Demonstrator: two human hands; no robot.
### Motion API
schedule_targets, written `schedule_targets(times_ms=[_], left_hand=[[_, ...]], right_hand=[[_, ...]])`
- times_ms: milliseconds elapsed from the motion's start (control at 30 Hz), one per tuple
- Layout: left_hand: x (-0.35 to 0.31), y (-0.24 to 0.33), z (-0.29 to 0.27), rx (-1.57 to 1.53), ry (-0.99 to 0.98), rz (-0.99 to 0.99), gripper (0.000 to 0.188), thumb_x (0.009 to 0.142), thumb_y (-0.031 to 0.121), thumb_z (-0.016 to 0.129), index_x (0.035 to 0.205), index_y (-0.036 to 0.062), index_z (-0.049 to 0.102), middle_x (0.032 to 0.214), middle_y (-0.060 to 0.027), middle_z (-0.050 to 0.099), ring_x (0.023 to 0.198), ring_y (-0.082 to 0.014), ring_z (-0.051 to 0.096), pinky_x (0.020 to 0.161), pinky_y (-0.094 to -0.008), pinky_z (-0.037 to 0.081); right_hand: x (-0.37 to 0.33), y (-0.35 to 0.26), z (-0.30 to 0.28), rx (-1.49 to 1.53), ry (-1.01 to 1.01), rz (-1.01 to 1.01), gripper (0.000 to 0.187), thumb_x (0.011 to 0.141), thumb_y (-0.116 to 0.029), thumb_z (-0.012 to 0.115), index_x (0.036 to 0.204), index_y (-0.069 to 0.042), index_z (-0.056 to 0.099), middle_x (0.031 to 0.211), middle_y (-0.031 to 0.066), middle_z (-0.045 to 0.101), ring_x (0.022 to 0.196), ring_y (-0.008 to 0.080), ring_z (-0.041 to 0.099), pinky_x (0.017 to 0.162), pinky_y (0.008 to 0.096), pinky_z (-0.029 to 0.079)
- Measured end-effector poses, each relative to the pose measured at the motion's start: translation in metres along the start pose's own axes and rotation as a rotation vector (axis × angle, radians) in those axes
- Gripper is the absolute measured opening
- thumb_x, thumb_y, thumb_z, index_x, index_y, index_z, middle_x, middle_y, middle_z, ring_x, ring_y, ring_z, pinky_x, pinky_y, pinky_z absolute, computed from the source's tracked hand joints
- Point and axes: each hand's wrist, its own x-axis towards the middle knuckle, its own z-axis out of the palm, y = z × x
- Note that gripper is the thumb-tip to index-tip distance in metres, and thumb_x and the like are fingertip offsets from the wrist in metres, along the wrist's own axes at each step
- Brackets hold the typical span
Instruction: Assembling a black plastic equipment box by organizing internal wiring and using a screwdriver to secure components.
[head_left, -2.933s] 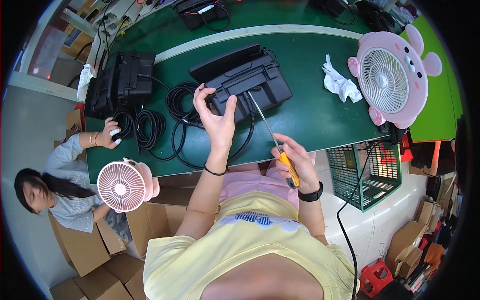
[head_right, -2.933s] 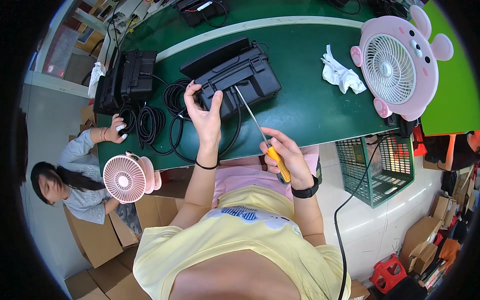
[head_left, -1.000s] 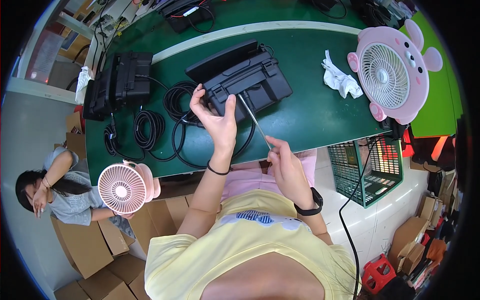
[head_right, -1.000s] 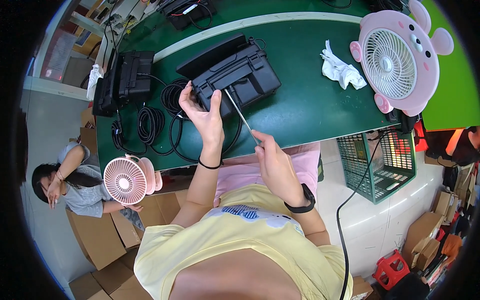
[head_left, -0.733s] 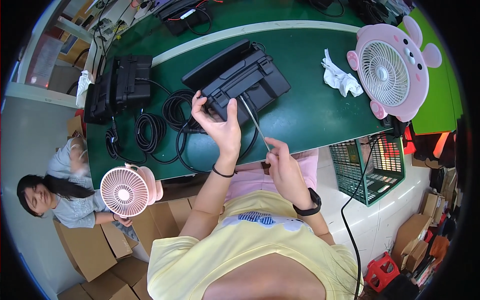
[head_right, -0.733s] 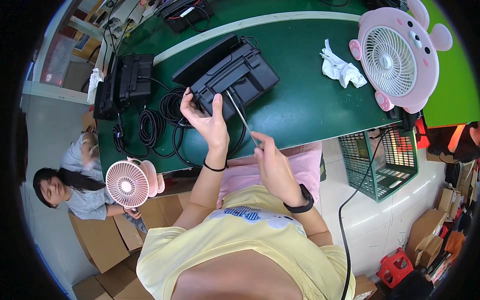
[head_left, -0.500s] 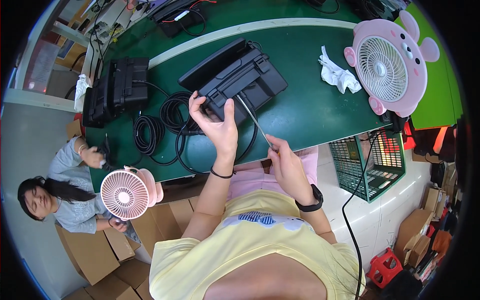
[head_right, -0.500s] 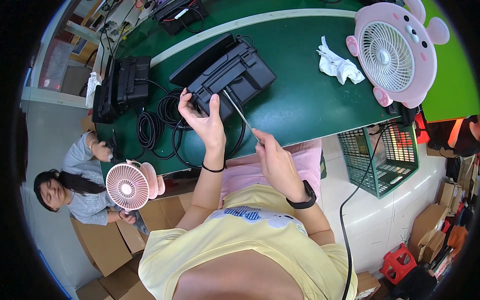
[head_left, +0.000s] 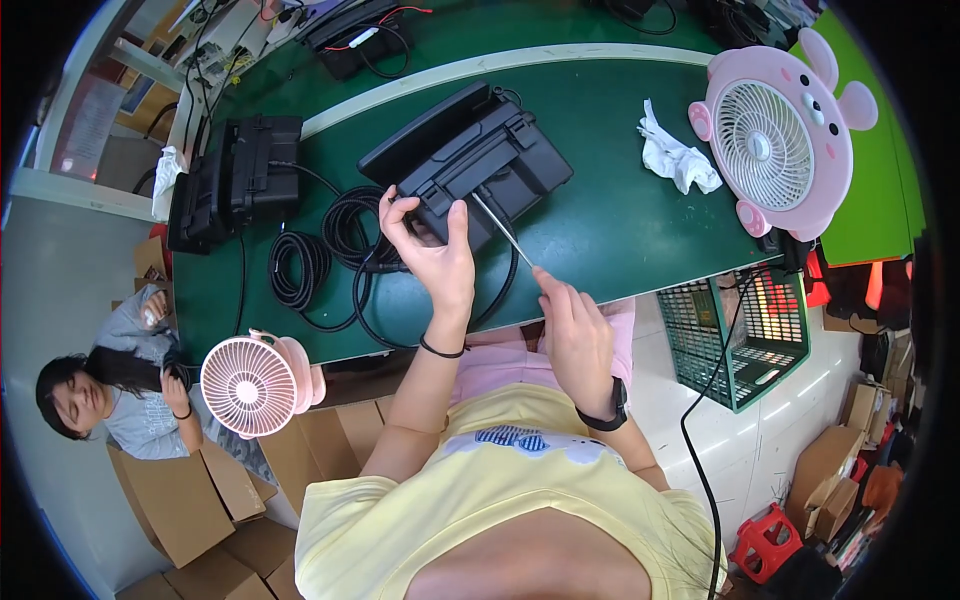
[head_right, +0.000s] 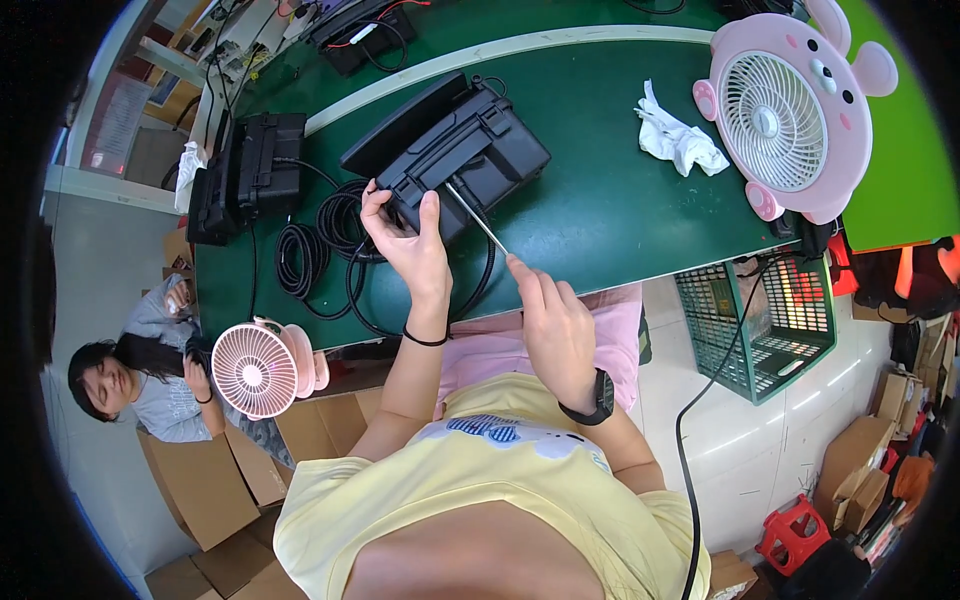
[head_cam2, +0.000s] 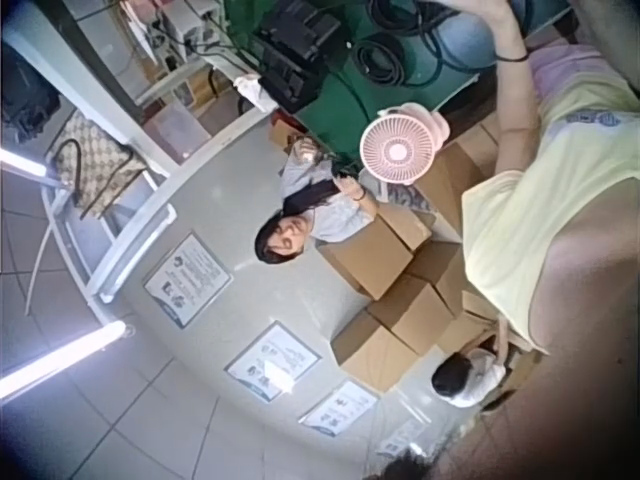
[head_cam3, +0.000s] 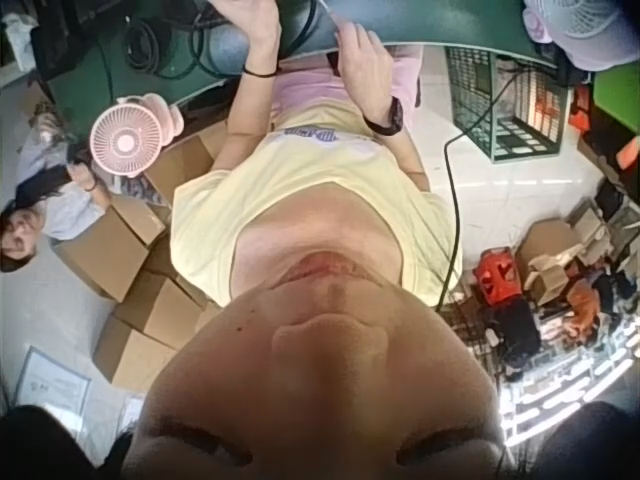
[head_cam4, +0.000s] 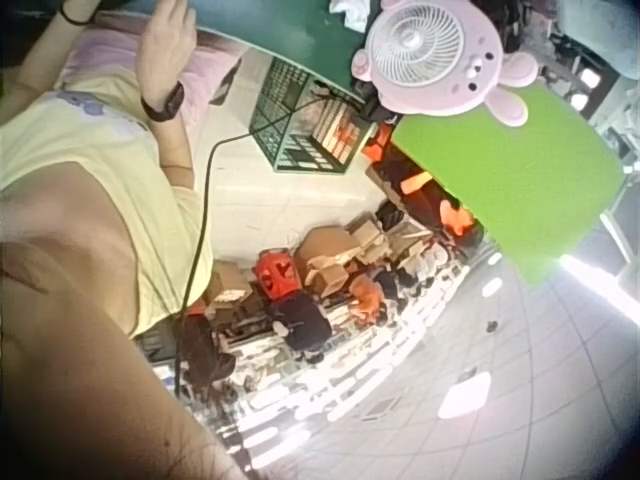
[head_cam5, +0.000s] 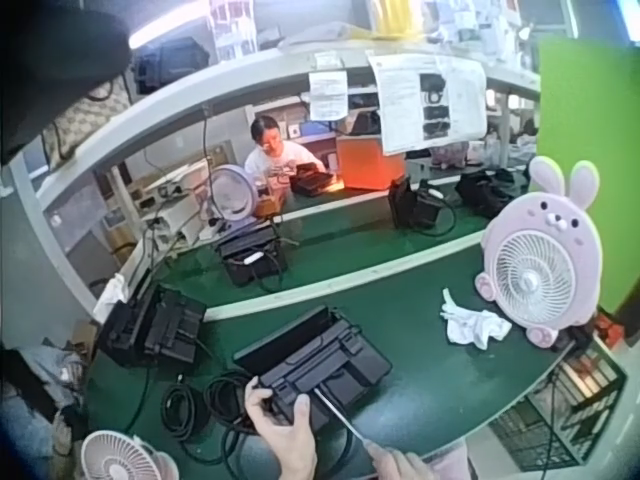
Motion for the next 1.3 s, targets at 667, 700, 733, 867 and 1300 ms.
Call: schedule_targets(times_ms=[667, 700, 733, 867, 1300], left_hand=[[0.061, 0.03, -0.015, 0.722, -0.443, 0.317, 0.044, 0.082, 0.022, 0.075, 0.119, 0.0077, 0.057, 0.13, -0.0165, 0.051, 0.122, -0.036, 0.048, 0.106, -0.045, 0.036], [0.069, 0.035, -0.01, 0.801, -0.539, 0.392, 0.044, 0.082, 0.028, 0.074, 0.119, 0.0082, 0.059, 0.126, -0.0151, 0.055, 0.121, -0.0348, 0.049, 0.106, -0.046, 0.036], [0.074, 0.036, -0.003, 0.89, -0.602, 0.479, 0.048, 0.083, 0.037, 0.072, 0.12, 0.0089, 0.061, 0.12, -0.0136, 0.06, 0.119, -0.0336, 0.053, 0.106, -0.0471, 0.037], [0.091, 0.037, 0.023, 0.889, -0.808, 0.474, 0.05, 0.083, 0.036, 0.071, 0.125, 0.0101, 0.061, 0.12, -0.0145, 0.062, 0.112, -0.0344, 0.059, 0.102, -0.0466, 0.042], [0.017, 0.058, -0.001, 0.843, -0.58, 0.805, 0.049, 0.063, 0.037, 0.08, 0.109, 0.0264, 0.069, 0.113, 0.0, 0.064, 0.1, -0.0199, 0.061, 0.086, -0.0363, 0.046]], right_hand=[[0.01, 0.055, -0.038, 1.142, -0.088, 0.516, 0.035, 0.097, -0.008, 0.058, 0.132, -0.005, 0.053, 0.087, 0.0011, 0.063, 0.058, 0.0017, 0.049, 0.051, 0.0165, 0.039], [0.016, 0.059, -0.035, 1.093, -0.014, 0.51, 0.033, 0.098, -0.009, 0.057, 0.13, -0.004, 0.053, 0.093, 0.003, 0.062, 0.057, -0.0004, 0.044, 0.046, 0.0154, 0.036], [0.025, 0.063, -0.031, 1.06, 0.043, 0.512, 0.032, 0.099, -0.009, 0.057, 0.13, -0.004, 0.054, 0.095, 0.0032, 0.063, 0.056, -0.0004, 0.045, 0.046, 0.0157, 0.036], [0.063, 0.078, -0.004, 1.113, 0.169, 0.515, 0.025, 0.1, -0.011, 0.056, 0.125, -0.005, 0.055, 0.111, 0.0033, 0.066, 0.062, 0.0001, 0.046, 0.048, 0.0162, 0.041], [0.104, 0.101, 0.027, 1.297, 0.319, 0.461, 0.016, 0.094, -0.007, 0.068, 0.098, -0.011, 0.052, 0.089, -0.0027, 0.061, 0.062, 0.0017, 0.05, 0.05, 0.0169, 0.039]])
